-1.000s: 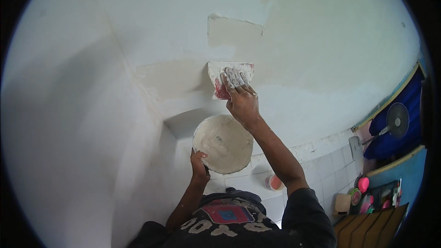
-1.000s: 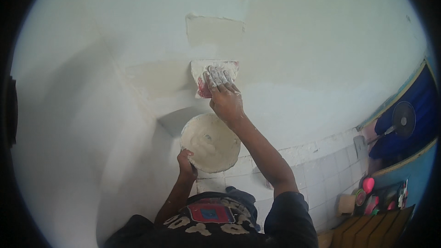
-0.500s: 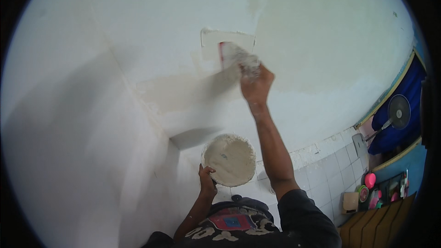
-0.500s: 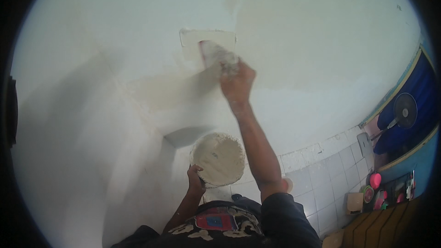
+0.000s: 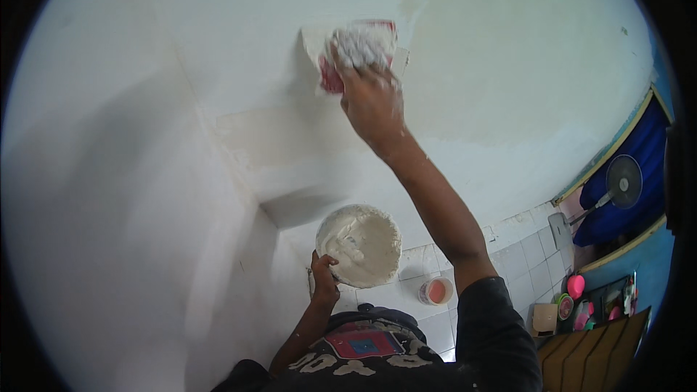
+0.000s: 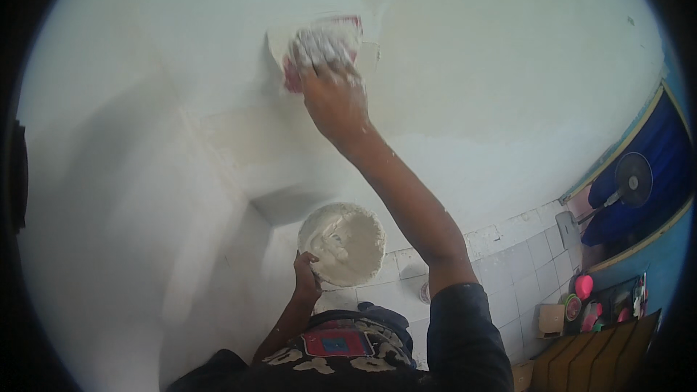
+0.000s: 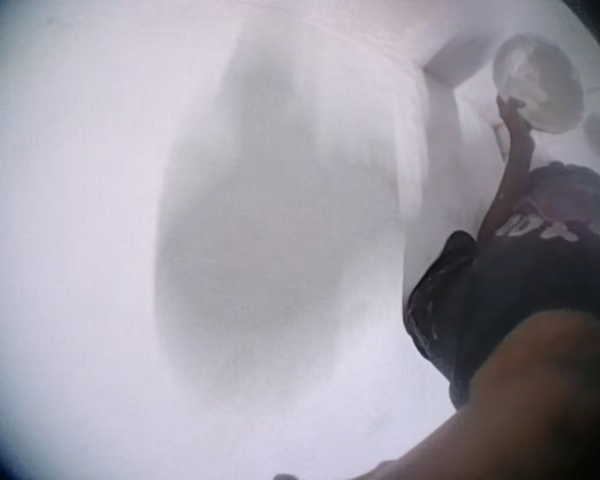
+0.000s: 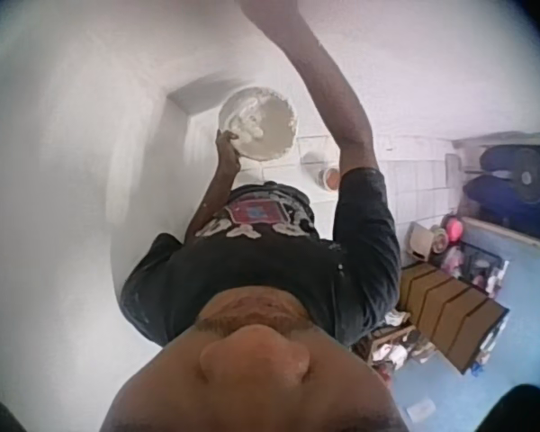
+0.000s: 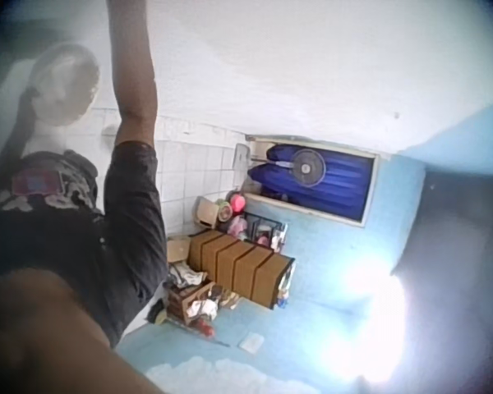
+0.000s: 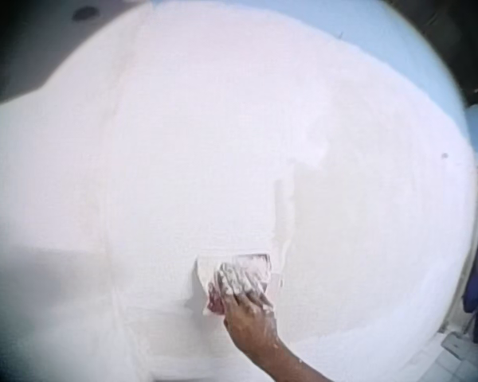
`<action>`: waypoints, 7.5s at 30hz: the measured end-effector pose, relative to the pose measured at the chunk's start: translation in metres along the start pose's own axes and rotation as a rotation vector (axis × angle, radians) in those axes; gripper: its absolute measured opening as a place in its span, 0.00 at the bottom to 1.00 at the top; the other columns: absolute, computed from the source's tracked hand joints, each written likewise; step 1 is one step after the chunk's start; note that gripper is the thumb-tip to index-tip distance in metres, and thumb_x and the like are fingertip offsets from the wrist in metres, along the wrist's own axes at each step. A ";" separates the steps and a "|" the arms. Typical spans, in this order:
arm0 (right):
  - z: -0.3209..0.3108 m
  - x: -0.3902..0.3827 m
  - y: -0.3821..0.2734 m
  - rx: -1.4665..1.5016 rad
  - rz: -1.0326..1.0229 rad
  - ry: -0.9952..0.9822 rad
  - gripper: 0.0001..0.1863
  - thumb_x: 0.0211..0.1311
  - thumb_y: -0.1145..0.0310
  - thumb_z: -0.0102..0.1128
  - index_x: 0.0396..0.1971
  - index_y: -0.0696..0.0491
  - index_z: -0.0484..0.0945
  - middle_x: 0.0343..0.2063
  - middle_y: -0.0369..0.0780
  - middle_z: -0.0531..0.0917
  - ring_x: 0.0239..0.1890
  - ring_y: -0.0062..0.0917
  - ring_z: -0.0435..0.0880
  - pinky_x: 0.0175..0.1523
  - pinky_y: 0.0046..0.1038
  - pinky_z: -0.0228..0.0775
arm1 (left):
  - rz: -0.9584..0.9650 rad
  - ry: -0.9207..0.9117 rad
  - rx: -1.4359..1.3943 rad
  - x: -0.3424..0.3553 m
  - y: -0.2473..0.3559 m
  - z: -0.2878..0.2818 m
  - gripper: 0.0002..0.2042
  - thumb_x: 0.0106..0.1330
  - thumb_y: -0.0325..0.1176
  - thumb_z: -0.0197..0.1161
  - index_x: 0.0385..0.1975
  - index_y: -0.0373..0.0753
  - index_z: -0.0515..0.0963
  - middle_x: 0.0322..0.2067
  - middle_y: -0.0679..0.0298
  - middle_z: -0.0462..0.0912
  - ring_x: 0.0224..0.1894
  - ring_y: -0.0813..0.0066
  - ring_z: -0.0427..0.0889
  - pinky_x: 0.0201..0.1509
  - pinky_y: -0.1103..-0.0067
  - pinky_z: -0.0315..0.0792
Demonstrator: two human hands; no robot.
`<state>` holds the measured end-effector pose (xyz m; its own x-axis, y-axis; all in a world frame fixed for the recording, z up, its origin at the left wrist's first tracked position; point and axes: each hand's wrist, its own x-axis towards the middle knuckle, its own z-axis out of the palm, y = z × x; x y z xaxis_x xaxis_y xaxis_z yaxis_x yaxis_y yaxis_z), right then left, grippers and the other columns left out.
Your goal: The person applies white plaster to a wall using a trowel and a bucket. They repeatedly scoop plaster from the bucket and spread it onto the wall surface in smooth strokes.
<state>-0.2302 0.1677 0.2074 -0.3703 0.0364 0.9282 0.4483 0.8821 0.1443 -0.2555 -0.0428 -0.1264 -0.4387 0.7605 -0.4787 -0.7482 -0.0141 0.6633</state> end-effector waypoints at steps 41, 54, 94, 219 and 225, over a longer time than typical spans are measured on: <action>-0.010 -0.039 0.029 0.560 0.581 0.034 0.08 0.53 0.79 0.70 0.33 0.63 0.81 0.29 0.41 0.86 0.34 0.19 0.83 0.43 0.25 0.77 | 0.028 0.149 0.138 0.005 -0.005 -0.007 0.29 0.45 0.31 0.56 0.54 0.38 0.67 0.45 0.55 0.74 0.44 0.60 0.77 0.40 0.64 0.80; -0.067 0.053 0.019 -0.188 0.105 0.074 0.27 0.47 0.81 0.63 0.52 0.53 0.77 0.38 0.43 0.83 0.43 0.39 0.81 0.49 0.37 0.75 | -0.039 0.108 0.161 0.008 -0.001 -0.007 0.33 0.45 0.31 0.56 0.59 0.38 0.64 0.45 0.56 0.74 0.46 0.59 0.77 0.41 0.65 0.80; -0.046 -0.062 0.022 -0.080 0.207 -0.279 0.39 0.48 0.79 0.61 0.66 0.53 0.66 0.50 0.49 0.81 0.47 0.40 0.81 0.54 0.39 0.74 | -0.018 0.094 0.162 -0.041 0.023 0.031 0.31 0.45 0.29 0.54 0.57 0.37 0.67 0.44 0.56 0.75 0.44 0.61 0.78 0.42 0.67 0.79; -0.101 0.002 0.003 0.127 0.338 -0.671 0.19 0.52 0.79 0.58 0.48 0.60 0.78 0.41 0.52 0.84 0.41 0.45 0.84 0.46 0.42 0.78 | 0.020 0.117 0.121 -0.054 0.037 0.028 0.33 0.45 0.30 0.55 0.59 0.37 0.65 0.45 0.54 0.74 0.45 0.59 0.77 0.41 0.65 0.80; -0.064 0.087 0.020 0.357 0.251 -0.545 0.10 0.51 0.78 0.62 0.36 0.59 0.81 0.30 0.54 0.83 0.37 0.49 0.81 0.45 0.41 0.75 | 0.035 0.140 0.137 -0.057 0.037 0.033 0.33 0.45 0.29 0.56 0.58 0.35 0.66 0.45 0.53 0.75 0.44 0.58 0.78 0.41 0.65 0.80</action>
<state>-0.2017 0.1585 0.3131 -0.6879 0.4071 0.6009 0.3134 0.9133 -0.2600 -0.2420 -0.0648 -0.0555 -0.5351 0.6632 -0.5233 -0.6609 0.0573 0.7483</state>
